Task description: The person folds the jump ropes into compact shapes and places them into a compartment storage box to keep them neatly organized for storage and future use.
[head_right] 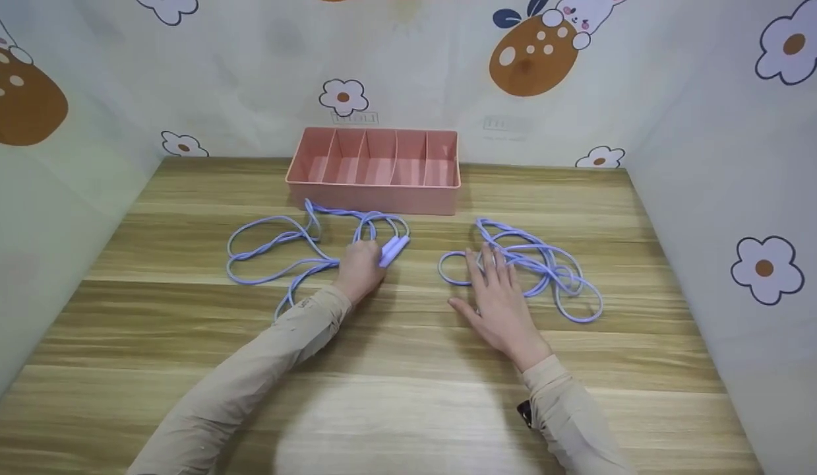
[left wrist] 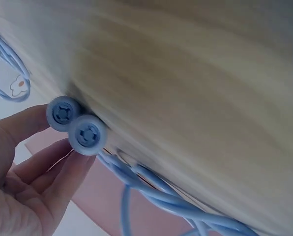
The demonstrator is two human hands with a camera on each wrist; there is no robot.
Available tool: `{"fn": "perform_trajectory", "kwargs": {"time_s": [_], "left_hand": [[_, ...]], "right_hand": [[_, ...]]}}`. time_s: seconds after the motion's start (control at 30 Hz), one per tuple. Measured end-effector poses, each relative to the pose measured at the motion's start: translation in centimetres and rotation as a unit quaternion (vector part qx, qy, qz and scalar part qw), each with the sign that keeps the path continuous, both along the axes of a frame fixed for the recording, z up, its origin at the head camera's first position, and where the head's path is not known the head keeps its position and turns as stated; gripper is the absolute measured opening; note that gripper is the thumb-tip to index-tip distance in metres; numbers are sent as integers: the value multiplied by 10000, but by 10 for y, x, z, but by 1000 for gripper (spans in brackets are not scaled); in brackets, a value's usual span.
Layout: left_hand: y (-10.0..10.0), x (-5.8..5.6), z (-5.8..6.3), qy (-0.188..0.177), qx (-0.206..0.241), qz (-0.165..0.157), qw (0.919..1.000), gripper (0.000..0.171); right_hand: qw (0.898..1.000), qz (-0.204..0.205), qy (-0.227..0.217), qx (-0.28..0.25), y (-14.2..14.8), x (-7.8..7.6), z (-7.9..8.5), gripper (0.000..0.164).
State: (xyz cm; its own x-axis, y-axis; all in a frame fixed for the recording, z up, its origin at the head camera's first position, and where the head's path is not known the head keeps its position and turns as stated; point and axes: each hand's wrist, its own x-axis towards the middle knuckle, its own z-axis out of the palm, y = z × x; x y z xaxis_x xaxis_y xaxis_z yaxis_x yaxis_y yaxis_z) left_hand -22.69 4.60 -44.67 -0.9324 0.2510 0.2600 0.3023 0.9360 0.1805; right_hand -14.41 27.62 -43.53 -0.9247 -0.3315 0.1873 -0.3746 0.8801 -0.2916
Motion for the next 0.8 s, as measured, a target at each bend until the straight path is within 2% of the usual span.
{"fn": "perform_trajectory", "kwargs": {"time_s": [0.1, 0.2, 0.3, 0.47, 0.63, 0.73, 0.77, 0.8], "left_hand": [[-6, 0, -1, 7, 170, -38, 9998, 9], [-10, 1, -1, -12, 84, -128, 9999, 9], [-10, 3, -1, 64, -464, -288, 9985, 7], [-9, 4, 0, 213, -1421, -548, 9881, 9], [-13, 2, -2, 203, -1631, -672, 9841, 11], [-15, -5, -13, 306, -1603, -756, 9837, 12], [-15, -13, -28, 522, -1564, -813, 9829, 14], [-15, -20, -38, 499, -1530, -816, 9836, 14]], "right_hand": [[10000, 0, 45, 78, 0, 0, -1, 76], [9999, -3, 35, 125, -1, -1, -1, 77], [9999, 25, -24, 121, -2, -1, -1, 77], [9999, 40, -26, 127, -1, 0, 0, 77], [9998, 45, -44, 190, -1, 0, -1, 78], [9997, 54, -51, 242, -1, 1, -2, 79], [9997, 52, -71, 244, -1, 1, -1, 79], [9996, 52, -88, 249, -1, 1, -1, 79]]}}
